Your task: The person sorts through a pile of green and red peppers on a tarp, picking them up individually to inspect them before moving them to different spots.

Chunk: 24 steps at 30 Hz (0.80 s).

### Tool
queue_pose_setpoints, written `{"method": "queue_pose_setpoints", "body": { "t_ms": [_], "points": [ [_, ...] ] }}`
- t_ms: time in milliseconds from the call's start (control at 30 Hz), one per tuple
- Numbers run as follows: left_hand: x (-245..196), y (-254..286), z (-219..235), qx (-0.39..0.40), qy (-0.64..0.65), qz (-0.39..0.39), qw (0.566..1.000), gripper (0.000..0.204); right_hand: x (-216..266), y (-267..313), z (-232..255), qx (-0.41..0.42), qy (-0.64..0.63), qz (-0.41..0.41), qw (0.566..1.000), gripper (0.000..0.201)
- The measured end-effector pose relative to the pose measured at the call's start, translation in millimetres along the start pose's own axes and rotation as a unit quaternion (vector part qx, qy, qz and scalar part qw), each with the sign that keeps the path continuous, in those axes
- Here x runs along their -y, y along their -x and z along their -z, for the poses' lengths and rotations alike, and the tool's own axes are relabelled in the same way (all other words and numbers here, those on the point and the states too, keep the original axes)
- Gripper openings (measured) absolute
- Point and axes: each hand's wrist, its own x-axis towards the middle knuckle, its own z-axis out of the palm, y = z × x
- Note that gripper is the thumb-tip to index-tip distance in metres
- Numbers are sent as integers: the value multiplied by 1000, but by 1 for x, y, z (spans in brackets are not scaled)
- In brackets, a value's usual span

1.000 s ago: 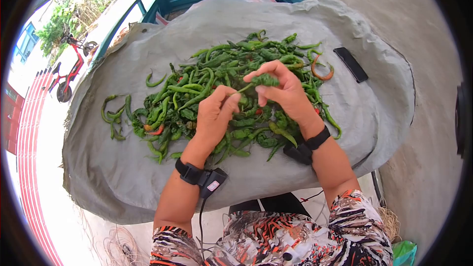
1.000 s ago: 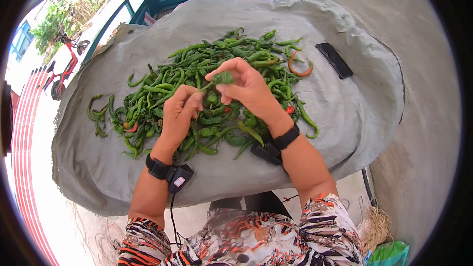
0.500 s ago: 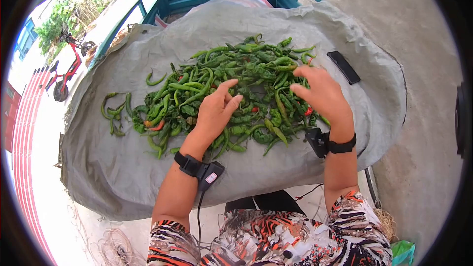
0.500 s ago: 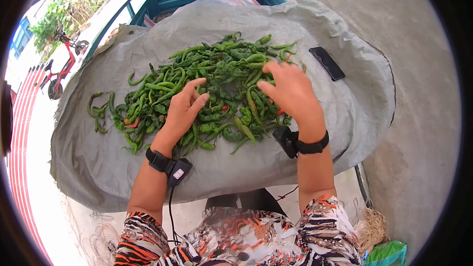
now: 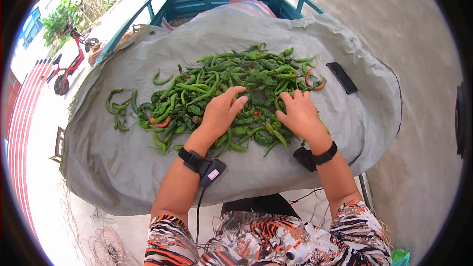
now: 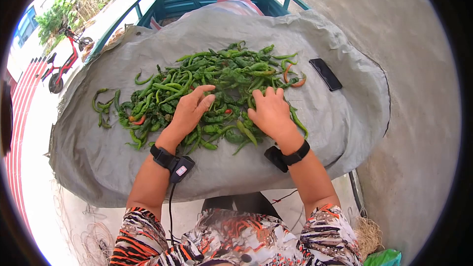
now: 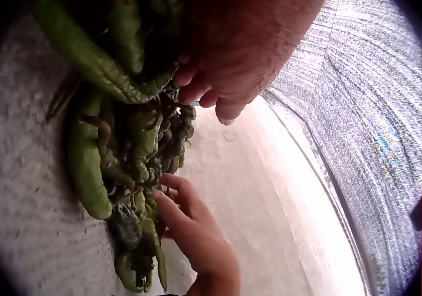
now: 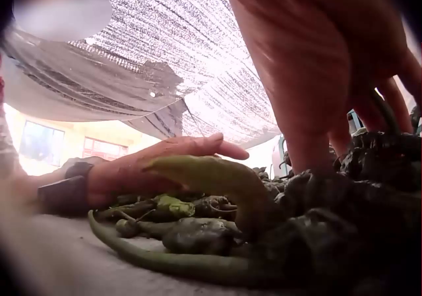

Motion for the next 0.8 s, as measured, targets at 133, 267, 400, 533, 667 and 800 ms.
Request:
{"method": "queue_pose_setpoints", "body": {
  "t_ms": [133,267,400,533,667,800],
  "points": [
    [1,1,1,8,-9,-5,1000,34,-7,-2,7,61,-13,-39,997,56],
    [4,0,1,6,-17,-24,1000,33,-3,-9,10,81,-10,-72,994,60],
    [0,1,4,13,-23,-16,1000,31,-1,-13,3,49,-22,-89,995,60],
    [3,0,2,8,-25,-35,999,30,-12,-8,-4,-13,-41,-44,998,53],
    [1,1,2,0,-30,-49,998,29,-8,-1,6,-46,-110,-59,991,40],
    [-3,1,4,6,-15,-30,999,27,-11,-2,10,-160,-208,26,965,31]
  ]
}}
